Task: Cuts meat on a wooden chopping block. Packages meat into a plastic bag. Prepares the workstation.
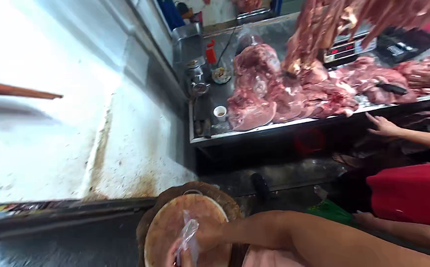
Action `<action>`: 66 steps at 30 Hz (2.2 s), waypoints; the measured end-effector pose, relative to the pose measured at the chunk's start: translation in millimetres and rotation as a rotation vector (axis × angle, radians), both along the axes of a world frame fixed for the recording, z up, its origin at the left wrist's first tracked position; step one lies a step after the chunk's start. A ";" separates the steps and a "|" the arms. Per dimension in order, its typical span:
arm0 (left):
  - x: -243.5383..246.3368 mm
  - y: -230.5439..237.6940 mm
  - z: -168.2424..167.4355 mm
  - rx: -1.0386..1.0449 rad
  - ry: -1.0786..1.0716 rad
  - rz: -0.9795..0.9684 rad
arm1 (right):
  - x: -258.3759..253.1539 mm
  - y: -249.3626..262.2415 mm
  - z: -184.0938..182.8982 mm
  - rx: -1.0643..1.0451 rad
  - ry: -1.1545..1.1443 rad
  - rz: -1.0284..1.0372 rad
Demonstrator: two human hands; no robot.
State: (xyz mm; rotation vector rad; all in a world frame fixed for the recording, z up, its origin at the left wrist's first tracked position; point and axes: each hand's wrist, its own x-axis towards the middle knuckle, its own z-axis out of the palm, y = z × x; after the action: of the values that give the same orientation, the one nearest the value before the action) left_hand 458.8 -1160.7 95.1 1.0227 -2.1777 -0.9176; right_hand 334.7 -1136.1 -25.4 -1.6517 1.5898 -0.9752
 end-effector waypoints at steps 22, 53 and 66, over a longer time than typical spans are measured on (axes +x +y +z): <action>118.2 -111.7 -30.6 0.364 0.237 -0.351 | -23.5 -6.7 161.9 0.146 -0.359 0.213; 40.4 -14.2 -84.0 0.682 -0.565 0.155 | -15.1 52.6 3.5 0.238 -0.301 0.418; 13.5 6.6 -96.8 0.440 -0.231 -0.028 | -229.3 74.7 136.4 0.458 0.198 -0.487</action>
State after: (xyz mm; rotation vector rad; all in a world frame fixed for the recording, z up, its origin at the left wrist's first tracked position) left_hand 472.3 -1154.1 -1.7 1.3621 -2.2286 -1.3937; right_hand 105.4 -1061.4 111.0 -1.0932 2.2158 -0.6082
